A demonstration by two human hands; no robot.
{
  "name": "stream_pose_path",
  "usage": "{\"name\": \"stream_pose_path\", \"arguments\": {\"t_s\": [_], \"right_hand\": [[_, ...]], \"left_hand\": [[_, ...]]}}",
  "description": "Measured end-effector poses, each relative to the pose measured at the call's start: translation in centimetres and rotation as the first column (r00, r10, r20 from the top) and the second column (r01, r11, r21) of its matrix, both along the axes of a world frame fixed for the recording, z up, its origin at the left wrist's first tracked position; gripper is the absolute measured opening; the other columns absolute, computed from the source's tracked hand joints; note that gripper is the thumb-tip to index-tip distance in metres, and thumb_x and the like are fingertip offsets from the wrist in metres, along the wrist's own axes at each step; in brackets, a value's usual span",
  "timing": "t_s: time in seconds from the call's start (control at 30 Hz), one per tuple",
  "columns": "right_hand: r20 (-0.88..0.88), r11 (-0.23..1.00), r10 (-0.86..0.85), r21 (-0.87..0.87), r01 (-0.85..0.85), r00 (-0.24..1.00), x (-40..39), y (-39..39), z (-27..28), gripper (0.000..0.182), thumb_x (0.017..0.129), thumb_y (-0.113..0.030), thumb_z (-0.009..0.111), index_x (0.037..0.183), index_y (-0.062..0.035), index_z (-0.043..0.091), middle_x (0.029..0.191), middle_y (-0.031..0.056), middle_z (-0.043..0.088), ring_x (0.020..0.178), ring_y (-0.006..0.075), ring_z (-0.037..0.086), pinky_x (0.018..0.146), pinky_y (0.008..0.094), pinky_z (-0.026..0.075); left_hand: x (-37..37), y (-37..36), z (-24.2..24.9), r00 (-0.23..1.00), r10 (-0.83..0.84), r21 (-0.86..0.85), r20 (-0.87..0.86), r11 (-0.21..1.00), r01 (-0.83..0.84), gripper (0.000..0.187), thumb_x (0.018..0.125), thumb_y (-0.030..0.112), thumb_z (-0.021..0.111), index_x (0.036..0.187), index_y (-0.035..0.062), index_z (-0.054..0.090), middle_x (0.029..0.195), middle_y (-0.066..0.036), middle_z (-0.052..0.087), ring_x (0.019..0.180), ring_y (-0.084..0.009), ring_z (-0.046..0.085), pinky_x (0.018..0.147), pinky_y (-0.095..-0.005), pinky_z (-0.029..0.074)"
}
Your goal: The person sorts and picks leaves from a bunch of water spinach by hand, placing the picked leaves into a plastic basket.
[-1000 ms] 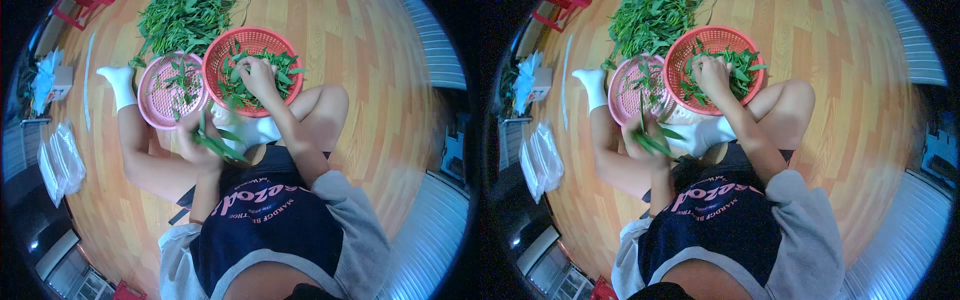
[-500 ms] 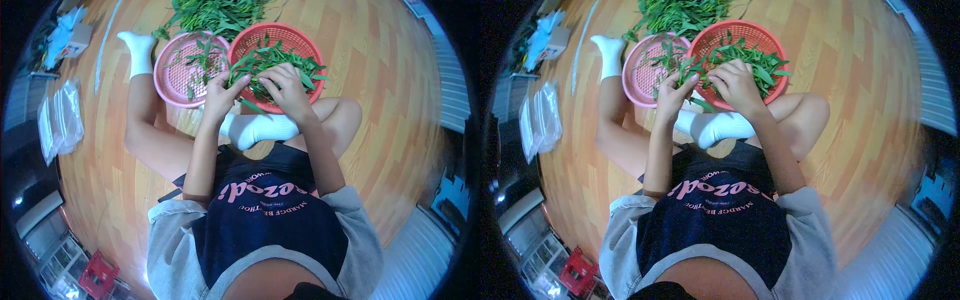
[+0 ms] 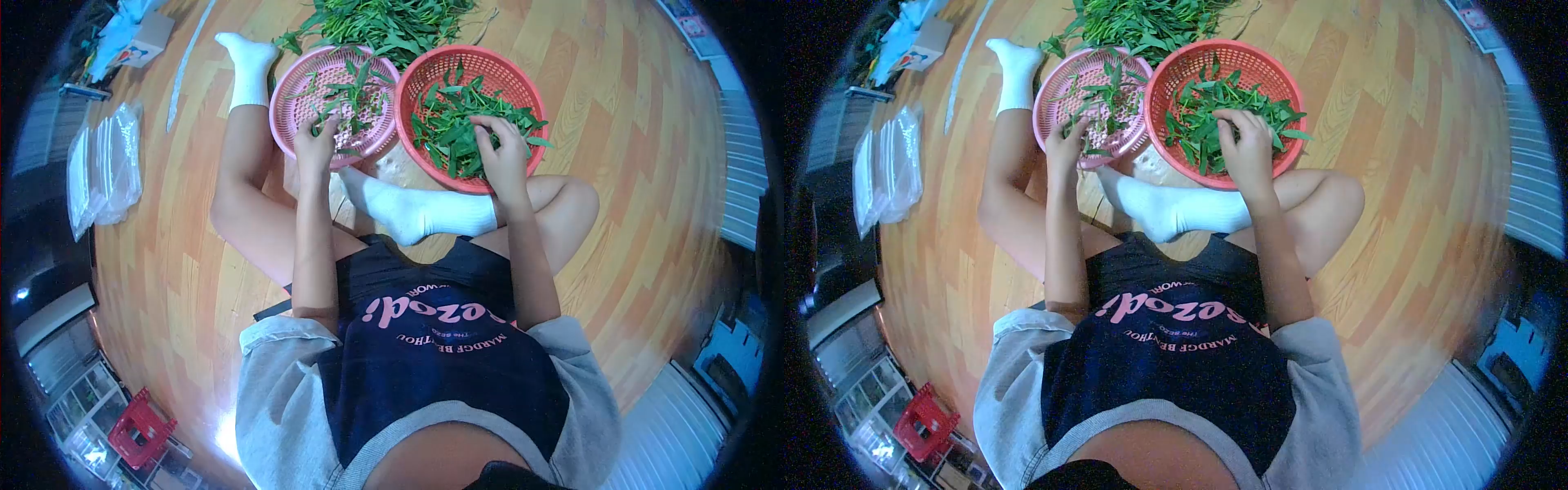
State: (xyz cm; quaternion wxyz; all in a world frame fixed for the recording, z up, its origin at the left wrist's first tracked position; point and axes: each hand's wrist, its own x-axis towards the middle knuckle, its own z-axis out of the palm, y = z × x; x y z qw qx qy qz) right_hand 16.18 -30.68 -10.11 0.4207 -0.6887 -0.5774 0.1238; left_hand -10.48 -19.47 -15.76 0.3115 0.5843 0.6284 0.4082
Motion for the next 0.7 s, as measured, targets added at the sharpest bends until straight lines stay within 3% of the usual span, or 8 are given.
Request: {"name": "stream_pose_path", "arguments": {"t_s": [0.07, 0.1, 0.13, 0.3, 0.4, 0.5, 0.57, 0.7], "right_hand": [[-0.128, 0.998, -0.026, -0.056, 0.019, 0.991, -0.3, -0.3, 0.2, 0.013, 0.078, -0.012, 0.057, 0.088, -0.0070, 0.064, 0.086, 0.0101, 0.061, 0.082, 0.0245, 0.055, 0.074, 0.0357, 0.040], [-0.248, 0.992, -0.067, -0.116, 0.039, 0.966, -0.4, -0.6, 0.5, 0.013, 0.079, -0.011, 0.056, 0.088, -0.0055, 0.064, 0.086, 0.0111, 0.061, 0.082, 0.0251, 0.055, 0.074, 0.0353, 0.041], [-0.042, 0.995, -0.067, -0.070, 0.064, 0.997, -0.2, -0.6, 0.8, 0.013, 0.080, -0.011, 0.056, 0.087, -0.0031, 0.064, 0.084, 0.0130, 0.061, 0.080, 0.0255, 0.056, 0.073, 0.0347, 0.043], [0.135, 0.975, -0.192, 0.134, 0.174, 0.972, 2.9, 0.9, -0.3, 0.014, 0.080, -0.011, 0.055, 0.086, -0.0022, 0.064, 0.079, 0.0128, 0.062, 0.073, 0.0270, 0.058, 0.070, 0.0364, 0.045], [-0.089, 0.973, -0.219, 0.050, 0.224, 0.972, 5.0, 4.2, -0.7, 0.015, 0.079, -0.014, 0.057, 0.087, -0.0033, 0.064, 0.083, 0.0136, 0.062, 0.075, 0.0297, 0.058, 0.072, 0.0395, 0.045], [0.044, 0.989, -0.061, -0.133, 0.067, 0.997, 6.4, 7.3, -3.1, 0.017, 0.078, -0.018, 0.059, 0.087, -0.0039, 0.065, 0.086, 0.0151, 0.063, 0.077, 0.0298, 0.060, 0.071, 0.0398, 0.046], [0.409, 0.783, 0.193, -0.612, 0.111, 0.892, 6.0, 8.4, -3.8, 0.019, 0.077, -0.021, 0.061, 0.086, -0.0042, 0.065, 0.084, 0.0152, 0.064, 0.079, 0.0278, 0.061, 0.072, 0.0385, 0.047], [0.278, 0.871, 0.137, -0.491, 0.018, 0.951, 5.8, 8.2, -4.5, 0.018, 0.078, -0.020, 0.060, 0.086, -0.0047, 0.066, 0.078, 0.0142, 0.064, 0.077, 0.0248, 0.063, 0.069, 0.0356, 0.048]], "left_hand": [[0.5, -1.7, 3.5, 0.898, 0.098, -0.336, 0.428, 0.940, 0.057, 0.027, 0.078, 0.016, 0.065, 0.095, -0.0044, 0.059, 0.070, -0.002, 0.057, 0.057, -0.0082, 0.047, 0.051, -0.0213, 0.037], [0.6, -2.4, 4.2, 0.899, 0.102, -0.341, 0.426, 0.939, 0.055, 0.027, 0.078, 0.016, 0.065, 0.095, -0.0044, 0.059, 0.070, -0.002, 0.057, 0.057, -0.0082, 0.047, 0.051, -0.0213, 0.037], [1.0, -3.0, 4.7, 0.914, 0.088, -0.358, 0.397, 0.932, 0.065, 0.025, 0.078, 0.018, 0.065, 0.092, -0.0020, 0.060, 0.068, -0.001, 0.054, 0.054, -0.0066, 0.045, 0.048, -0.0209, 0.034], [3.4, -4.2, 4.1, 0.934, -0.048, -0.408, 0.353, 0.891, 0.200, 0.025, 0.078, 0.017, 0.064, 0.094, -0.0017, 0.060, 0.069, -0.001, 0.056, 0.058, -0.0074, 0.049, 0.049, -0.0208, 0.037], [4.8, -4.5, 1.0, 0.881, -0.087, -0.359, 0.465, 0.891, 0.278, 0.024, 0.078, 0.018, 0.064, 0.093, -0.0014, 0.060, 0.067, -0.001, 0.055, 0.057, -0.0068, 0.049, 0.050, -0.0207, 0.038], [6.0, -5.1, 1.0, 0.842, -0.183, -0.282, 0.507, 0.888, 0.363, 0.024, 0.079, 0.019, 0.064, 0.091, -0.0011, 0.060, 0.065, 0.000, 0.055, 0.056, -0.0065, 0.049, 0.050, -0.0205, 0.038], [6.4, -5.7, 3.5, 0.894, -0.264, -0.282, 0.361, 0.883, 0.375, 0.026, 0.078, 0.018, 0.065, 0.094, -0.0016, 0.060, 0.065, 0.000, 0.055, 0.057, -0.0068, 0.049, 0.051, -0.0214, 0.038], [5.1, -5.3, 1.8, 0.871, -0.152, -0.262, 0.467, 0.917, 0.300, 0.023, 0.079, 0.015, 0.065, 0.094, -0.0020, 0.060, 0.068, -0.002, 0.057, 0.062, -0.0074, 0.051, 0.056, -0.0226, 0.041]]}}
